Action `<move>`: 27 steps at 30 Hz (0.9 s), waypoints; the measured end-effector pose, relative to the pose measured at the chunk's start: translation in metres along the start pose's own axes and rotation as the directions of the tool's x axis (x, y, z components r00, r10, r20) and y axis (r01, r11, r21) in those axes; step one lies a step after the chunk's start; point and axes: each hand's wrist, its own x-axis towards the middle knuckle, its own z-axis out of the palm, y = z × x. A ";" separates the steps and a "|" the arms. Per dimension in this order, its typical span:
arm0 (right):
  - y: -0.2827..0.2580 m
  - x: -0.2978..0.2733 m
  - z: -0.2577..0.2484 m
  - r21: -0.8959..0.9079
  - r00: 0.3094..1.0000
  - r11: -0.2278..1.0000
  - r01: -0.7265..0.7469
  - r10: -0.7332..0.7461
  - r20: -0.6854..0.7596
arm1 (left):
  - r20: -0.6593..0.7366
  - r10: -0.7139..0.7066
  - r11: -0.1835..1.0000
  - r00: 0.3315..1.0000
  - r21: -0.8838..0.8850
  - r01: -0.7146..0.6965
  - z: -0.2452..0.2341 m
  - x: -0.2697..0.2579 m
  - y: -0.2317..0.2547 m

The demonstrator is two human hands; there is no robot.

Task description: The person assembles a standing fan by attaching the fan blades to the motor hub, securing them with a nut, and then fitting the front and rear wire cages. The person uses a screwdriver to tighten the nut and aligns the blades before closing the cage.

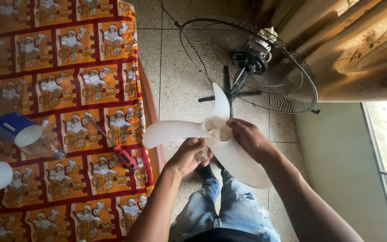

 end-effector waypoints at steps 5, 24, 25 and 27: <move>0.013 0.028 -0.015 -0.266 0.999 0.963 0.035 -0.042 -0.019 | -0.132 0.032 1.000 0.991 0.004 -0.031 0.005 0.008 -0.008; -0.050 0.096 -0.066 -0.354 0.950 0.927 0.124 -0.214 -0.229 | -0.482 0.222 0.922 0.847 0.388 -0.020 0.031 0.106 0.014; -0.055 0.103 -0.066 -0.299 0.958 0.946 0.130 -0.197 -0.206 | -0.485 0.231 0.914 0.843 0.406 -0.017 0.034 0.110 0.016; -0.064 0.119 -0.063 -0.281 0.966 0.956 0.078 -0.142 -0.215 | -0.476 0.269 0.893 0.837 0.449 -0.031 0.039 0.120 0.017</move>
